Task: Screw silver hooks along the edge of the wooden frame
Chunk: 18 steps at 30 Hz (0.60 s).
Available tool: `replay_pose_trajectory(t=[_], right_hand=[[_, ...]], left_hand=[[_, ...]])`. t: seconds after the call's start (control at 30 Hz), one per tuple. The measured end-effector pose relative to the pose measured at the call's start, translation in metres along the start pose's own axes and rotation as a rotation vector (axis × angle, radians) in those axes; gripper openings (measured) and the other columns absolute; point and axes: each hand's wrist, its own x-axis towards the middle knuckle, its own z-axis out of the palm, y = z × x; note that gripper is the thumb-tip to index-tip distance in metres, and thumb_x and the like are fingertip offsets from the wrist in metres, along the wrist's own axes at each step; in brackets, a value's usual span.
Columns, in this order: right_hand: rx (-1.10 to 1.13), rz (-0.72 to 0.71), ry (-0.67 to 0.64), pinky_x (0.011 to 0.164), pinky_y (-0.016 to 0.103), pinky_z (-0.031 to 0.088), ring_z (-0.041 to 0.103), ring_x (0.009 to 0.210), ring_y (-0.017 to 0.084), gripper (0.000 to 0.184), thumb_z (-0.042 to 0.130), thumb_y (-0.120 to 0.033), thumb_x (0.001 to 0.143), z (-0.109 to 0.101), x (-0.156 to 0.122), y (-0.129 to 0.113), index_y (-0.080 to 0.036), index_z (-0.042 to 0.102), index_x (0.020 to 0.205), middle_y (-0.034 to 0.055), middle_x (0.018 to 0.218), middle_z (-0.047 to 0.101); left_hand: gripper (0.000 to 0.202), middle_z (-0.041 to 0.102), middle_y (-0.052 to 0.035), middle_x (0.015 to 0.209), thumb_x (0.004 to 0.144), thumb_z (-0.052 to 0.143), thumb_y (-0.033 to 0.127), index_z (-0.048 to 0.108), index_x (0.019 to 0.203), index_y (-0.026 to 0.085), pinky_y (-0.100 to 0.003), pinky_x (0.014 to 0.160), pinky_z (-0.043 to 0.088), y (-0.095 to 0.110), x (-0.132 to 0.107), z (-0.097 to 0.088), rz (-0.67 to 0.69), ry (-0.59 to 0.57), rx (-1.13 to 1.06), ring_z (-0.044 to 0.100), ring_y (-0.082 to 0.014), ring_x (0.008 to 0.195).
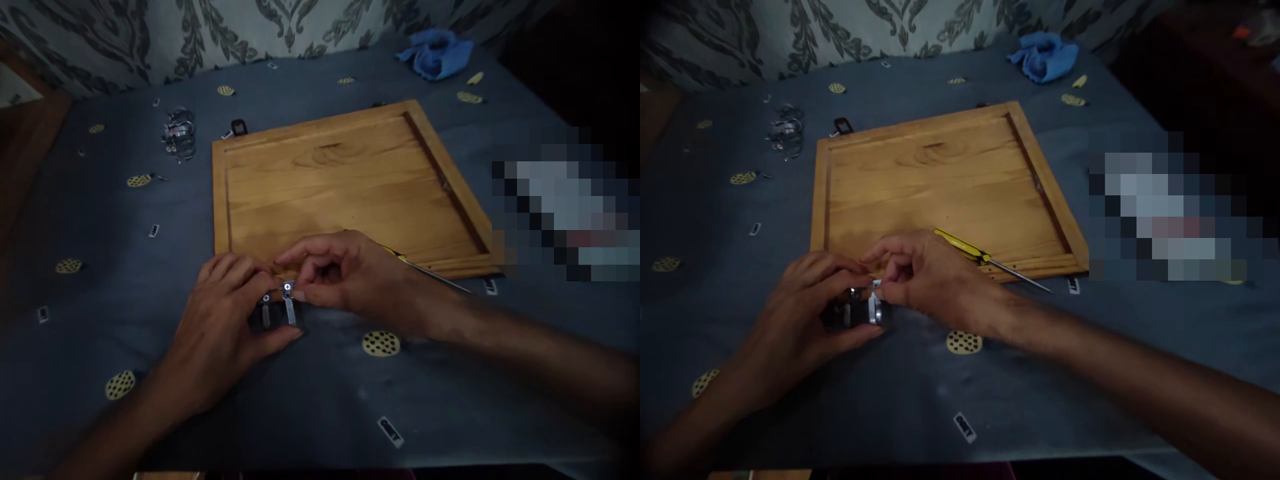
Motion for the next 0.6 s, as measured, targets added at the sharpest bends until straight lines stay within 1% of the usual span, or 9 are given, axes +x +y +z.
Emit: replay_pose_trajectory(t=[0.1, 0.17, 0.27, 0.33, 0.47, 0.6], right_hand=[[-0.039, 0.013, 0.024, 0.059, 0.022, 0.046, 0.060, 0.059, 0.008, 0.027, 0.076, -0.016, 0.076, 0.002, 0.001, -0.001, -0.019, 0.071, 0.102, -0.0070, 0.065, 0.067], [-0.080, 0.025, 0.032, 0.061, 0.023, 0.048, 0.061, 0.061, 0.009, 0.027, 0.075, -0.015, 0.076, 0.003, 0.001, -0.002, -0.019, 0.070, 0.102, -0.0068, 0.065, 0.067], [-0.155, 0.025, 0.042, 0.068, 0.025, 0.051, 0.065, 0.067, 0.012, 0.021, 0.074, -0.013, 0.075, 0.005, 0.002, -0.005, -0.018, 0.069, 0.095, -0.0056, 0.066, 0.068], [-0.205, 0.014, 0.043, 0.069, 0.025, 0.051, 0.066, 0.068, 0.013, 0.018, 0.073, -0.011, 0.075, 0.006, 0.003, -0.006, -0.018, 0.068, 0.091, -0.0047, 0.067, 0.069], [-0.294, -0.048, 0.092, 0.066, 0.026, 0.051, 0.066, 0.066, 0.013, 0.021, 0.071, -0.006, 0.074, 0.010, 0.005, -0.004, -0.019, 0.068, 0.091, -0.0048, 0.064, 0.067], [-0.341, -0.059, 0.133, 0.066, 0.028, 0.052, 0.065, 0.064, 0.014, 0.025, 0.072, -0.005, 0.074, 0.014, 0.005, -0.001, -0.019, 0.067, 0.094, -0.0055, 0.060, 0.063]], left_hand=[[0.034, 0.068, -0.0049, 0.105, 0.081, 0.085, 0.041, 0.068, 0.104, 0.022, -0.046, 0.086, 0.043, 0.000, 0.000, 0.001, -0.001, -0.004, 0.003, 0.061, -0.0283, 0.099], [0.033, 0.068, -0.0052, 0.105, 0.082, 0.084, 0.041, 0.068, 0.104, 0.022, -0.046, 0.087, 0.043, 0.000, 0.000, 0.001, 0.006, 0.000, 0.002, 0.061, -0.0287, 0.099], [0.032, 0.068, -0.0051, 0.106, 0.084, 0.082, 0.042, 0.068, 0.105, 0.022, -0.046, 0.087, 0.043, -0.001, 0.000, 0.001, 0.005, 0.002, -0.003, 0.061, -0.0285, 0.100], [0.031, 0.068, -0.0045, 0.106, 0.084, 0.081, 0.042, 0.068, 0.104, 0.022, -0.046, 0.086, 0.043, -0.001, -0.001, 0.000, -0.002, -0.001, -0.009, 0.061, -0.0280, 0.100], [0.030, 0.068, -0.0038, 0.107, 0.084, 0.081, 0.043, 0.067, 0.103, 0.025, -0.046, 0.086, 0.044, 0.000, 0.000, 0.000, -0.020, -0.011, -0.012, 0.061, -0.0277, 0.101], [0.031, 0.068, -0.0034, 0.103, 0.084, 0.081, 0.044, 0.068, 0.104, 0.025, -0.045, 0.085, 0.044, 0.000, 0.000, 0.000, -0.026, -0.009, -0.005, 0.061, -0.0276, 0.099]])
